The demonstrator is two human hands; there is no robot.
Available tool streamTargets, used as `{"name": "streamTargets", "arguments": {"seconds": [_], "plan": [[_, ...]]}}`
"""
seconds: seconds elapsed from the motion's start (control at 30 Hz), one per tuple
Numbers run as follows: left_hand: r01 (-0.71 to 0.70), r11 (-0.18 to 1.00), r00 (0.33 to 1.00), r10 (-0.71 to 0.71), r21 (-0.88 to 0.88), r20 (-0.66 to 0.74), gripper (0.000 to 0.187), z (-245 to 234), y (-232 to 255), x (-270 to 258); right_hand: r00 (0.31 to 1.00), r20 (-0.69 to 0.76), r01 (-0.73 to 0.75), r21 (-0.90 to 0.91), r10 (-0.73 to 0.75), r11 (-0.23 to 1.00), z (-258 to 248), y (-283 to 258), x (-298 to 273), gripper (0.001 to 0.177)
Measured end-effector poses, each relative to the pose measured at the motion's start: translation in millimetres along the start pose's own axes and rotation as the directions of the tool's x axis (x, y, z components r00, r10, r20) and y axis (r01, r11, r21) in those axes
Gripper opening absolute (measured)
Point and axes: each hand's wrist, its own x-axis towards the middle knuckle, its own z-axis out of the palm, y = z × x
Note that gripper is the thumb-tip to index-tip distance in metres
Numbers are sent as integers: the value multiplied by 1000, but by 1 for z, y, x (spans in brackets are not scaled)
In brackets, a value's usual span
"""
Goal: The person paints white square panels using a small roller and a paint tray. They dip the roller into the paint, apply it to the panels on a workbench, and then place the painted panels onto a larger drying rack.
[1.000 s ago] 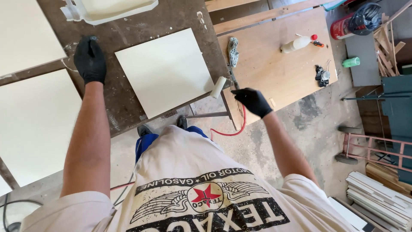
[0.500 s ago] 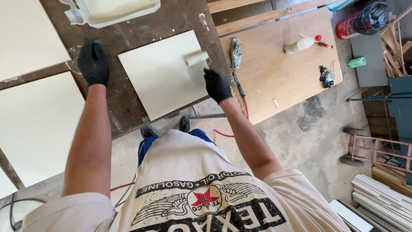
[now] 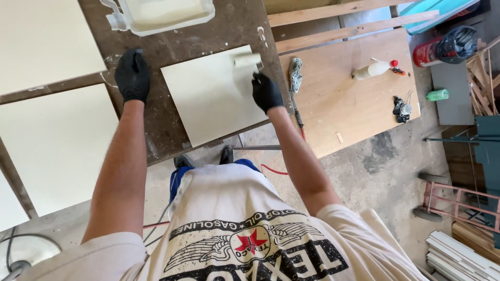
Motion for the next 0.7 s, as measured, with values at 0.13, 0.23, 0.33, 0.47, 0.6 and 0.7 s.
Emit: {"name": "streamTargets", "arguments": {"seconds": [0.13, 0.23, 0.33, 0.47, 0.6, 0.7], "plan": [[-8, 1000, 1000, 8, -7, -15, 35, -1, 3, 0, 974, -108, 198, -35, -201, 980, 21, 25, 35, 24], [174, 977, 976, -188, 123, 109, 41, 2, 6, 2, 984, -121, 115, -114, -128, 987, -3, 33, -30, 29], [186, 973, 970, -203, 136, 131, 46, 3, 1, -5, 994, 38, 109, -148, -105, 983, -59, 14, -65, 43], [170, 976, 982, -180, 134, 64, 40, 9, -3, -2, 967, 201, 194, -164, -159, 967, -154, -67, -19, 28], [170, 975, 984, -177, 144, 32, 36, 17, -10, -7, 806, 591, 304, -359, -37, 882, -185, -101, 54, 39], [109, 992, 992, -112, 58, 55, 38, 1, 6, 1, 761, 636, 143, -362, 132, 921, -185, -124, 84, 26]]}}
